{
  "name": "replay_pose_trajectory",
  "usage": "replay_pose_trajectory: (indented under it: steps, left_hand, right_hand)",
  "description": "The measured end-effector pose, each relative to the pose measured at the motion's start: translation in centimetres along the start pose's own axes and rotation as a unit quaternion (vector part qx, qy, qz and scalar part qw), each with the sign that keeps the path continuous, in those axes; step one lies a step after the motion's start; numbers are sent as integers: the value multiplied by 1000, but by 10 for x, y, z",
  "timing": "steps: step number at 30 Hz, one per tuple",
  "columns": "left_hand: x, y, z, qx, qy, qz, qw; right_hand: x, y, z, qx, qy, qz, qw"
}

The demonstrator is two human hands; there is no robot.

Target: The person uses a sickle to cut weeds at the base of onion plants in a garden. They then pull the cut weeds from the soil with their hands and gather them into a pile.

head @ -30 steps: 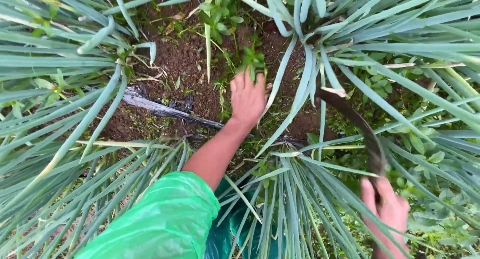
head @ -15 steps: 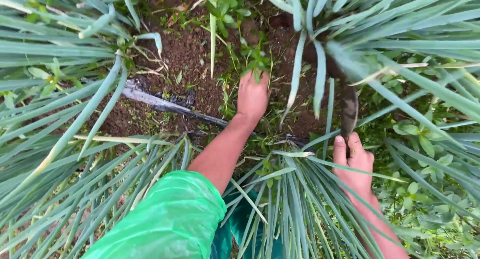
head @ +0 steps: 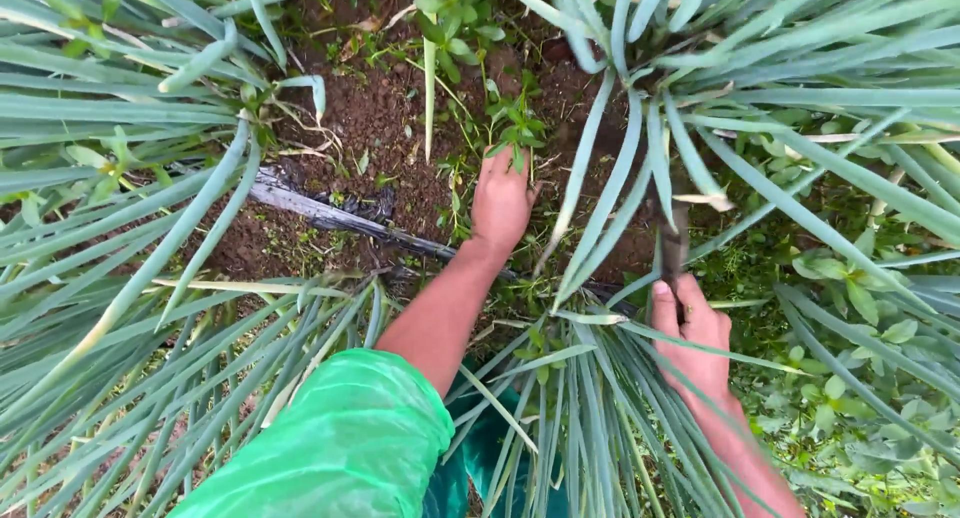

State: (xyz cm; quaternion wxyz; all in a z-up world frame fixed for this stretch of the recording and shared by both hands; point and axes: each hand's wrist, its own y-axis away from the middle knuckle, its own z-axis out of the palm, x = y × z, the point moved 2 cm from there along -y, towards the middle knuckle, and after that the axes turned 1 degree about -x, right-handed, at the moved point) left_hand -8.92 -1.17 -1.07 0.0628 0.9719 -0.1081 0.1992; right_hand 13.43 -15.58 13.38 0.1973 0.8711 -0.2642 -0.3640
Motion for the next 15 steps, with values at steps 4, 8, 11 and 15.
replay_pose_trajectory:
  steps: [4, 8, 11, 15]
  left_hand:
    - [-3, -3, 6, -3, -8, 7, 1000]
    - [-3, -17, 9, -69, 120, -66, 988]
    - [-15, -21, 41, -44, 4, 28, 999]
    - [-22, -19, 41, -19, -2, 45, 999]
  right_hand:
    - [-13, 9, -1, 71, -44, -5, 996]
    - [-2, 5, 3, 78, -41, -14, 996]
    - [-13, 10, 7, 60, -43, 5, 997]
    - [-24, 11, 12, 43, -58, 28, 997]
